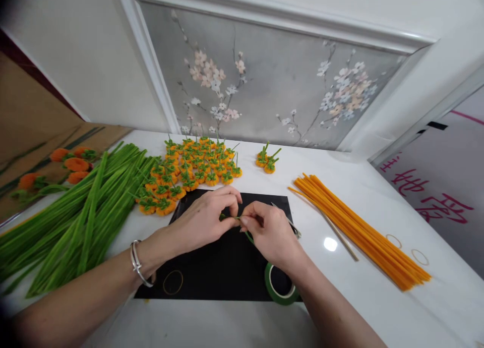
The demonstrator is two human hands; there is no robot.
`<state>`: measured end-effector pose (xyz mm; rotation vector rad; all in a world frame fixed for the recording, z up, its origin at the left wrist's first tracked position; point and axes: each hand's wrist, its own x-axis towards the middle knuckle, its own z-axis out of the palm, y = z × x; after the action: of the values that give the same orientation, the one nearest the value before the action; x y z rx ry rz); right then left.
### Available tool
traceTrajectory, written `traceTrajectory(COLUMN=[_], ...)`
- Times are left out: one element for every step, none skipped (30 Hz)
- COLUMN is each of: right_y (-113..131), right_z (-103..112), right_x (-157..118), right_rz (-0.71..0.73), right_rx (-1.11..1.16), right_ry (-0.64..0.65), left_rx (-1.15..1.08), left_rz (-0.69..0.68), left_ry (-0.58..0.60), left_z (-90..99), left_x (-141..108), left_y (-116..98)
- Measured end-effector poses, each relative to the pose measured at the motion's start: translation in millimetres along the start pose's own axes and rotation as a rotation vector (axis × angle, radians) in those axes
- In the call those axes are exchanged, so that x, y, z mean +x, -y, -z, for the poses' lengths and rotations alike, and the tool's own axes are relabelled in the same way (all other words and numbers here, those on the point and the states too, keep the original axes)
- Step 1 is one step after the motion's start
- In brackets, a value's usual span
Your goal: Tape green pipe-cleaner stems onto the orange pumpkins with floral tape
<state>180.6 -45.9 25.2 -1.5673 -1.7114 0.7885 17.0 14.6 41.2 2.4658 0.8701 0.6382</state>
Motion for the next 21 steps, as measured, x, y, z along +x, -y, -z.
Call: traceTrajectory(right_y=[-0.2,-0.3,-0.2,0.0,0.3,0.7,0.9,1.0,1.0,0.7,0.3,-0.2,-0.7,-1.2,-1.5,-1.7,-1.7,-1.5,-1.3,-1.0,-0.9], right_z=[0.9,1.8,2.5,3.1,3.5,3.7,3.7,3.6,3.4,3.1,2.6,2.0,1.3,0.5,-0.3,-1.3,-2.3,-3.3,-4.2,-5.0,-5.8], right_x=[-0.8,-1.5,-2.2,-2.8,-3.2,-3.4,-3.5,-3.5,-3.4,-3.1,-2.9,-2.6,-2.2,-1.8,-1.4,-0.9,-0.4,0.1,0.6,1.2,1.7], right_rz=[0.013,0.027,0.041,0.054,0.063,0.069,0.07,0.065,0.054,0.036,0.014,-0.01,-0.032,-0.051,-0.068,-0.082,-0.097,-0.117,-0.143,-0.178,-0.222], right_rx=[-0.032,-0.065,-0.093,-0.114,-0.128,-0.139,-0.144,-0.143,-0.135,-0.12,-0.096,-0.067,-0.034,0.002,0.046,0.098,0.16,0.232,0.31,0.39,0.469], right_ry=[-0.02,-0.037,-0.052,-0.062,-0.066,-0.068,-0.069,-0.067,-0.067,-0.066,-0.062,-0.056,-0.044,-0.029,-0.012,0.008,0.027,0.042,0.058,0.071,0.083], left_rx=[-0.053,-0.103,-0.145,-0.178,-0.2,-0.212,-0.217,-0.219,-0.217,-0.209,-0.197,-0.18,-0.159,-0.136,-0.112,-0.088,-0.064,-0.037,-0.006,0.03,0.073], left_rz=[0.023,0.043,0.056,0.062,0.062,0.061,0.06,0.058,0.057,0.057,0.057,0.057,0.056,0.057,0.057,0.055,0.05,0.04,0.022,-0.005,-0.038], left_ry=[0.067,0.142,0.214,0.271,0.309,0.322,0.312,0.288,0.262,0.236,0.212,0.188,0.164,0.14,0.117,0.094,0.072,0.05,0.028,0.006,-0.019], left_z=[2.2,4.5,6.5,8.1,9.1,9.5,9.3,8.6,7.7,6.7,5.9,5.2,4.8,4.6,4.4,4.2,3.8,3.3,2.5,1.6,0.6], left_x=[0.6,1.2,1.8,2.3,2.8,3.1,3.3,3.4,3.4,3.2,3.0,2.8,2.6,2.3,2.2,2.0,1.9,1.8,1.5,1.2,0.8], left_y=[0.8,1.7,2.6,3.6,4.5,5.4,6.2,6.9,7.4,7.5,7.3,6.8,6.1,5.1,4.1,3.2,2.5,1.9,1.3,0.7,-0.1])
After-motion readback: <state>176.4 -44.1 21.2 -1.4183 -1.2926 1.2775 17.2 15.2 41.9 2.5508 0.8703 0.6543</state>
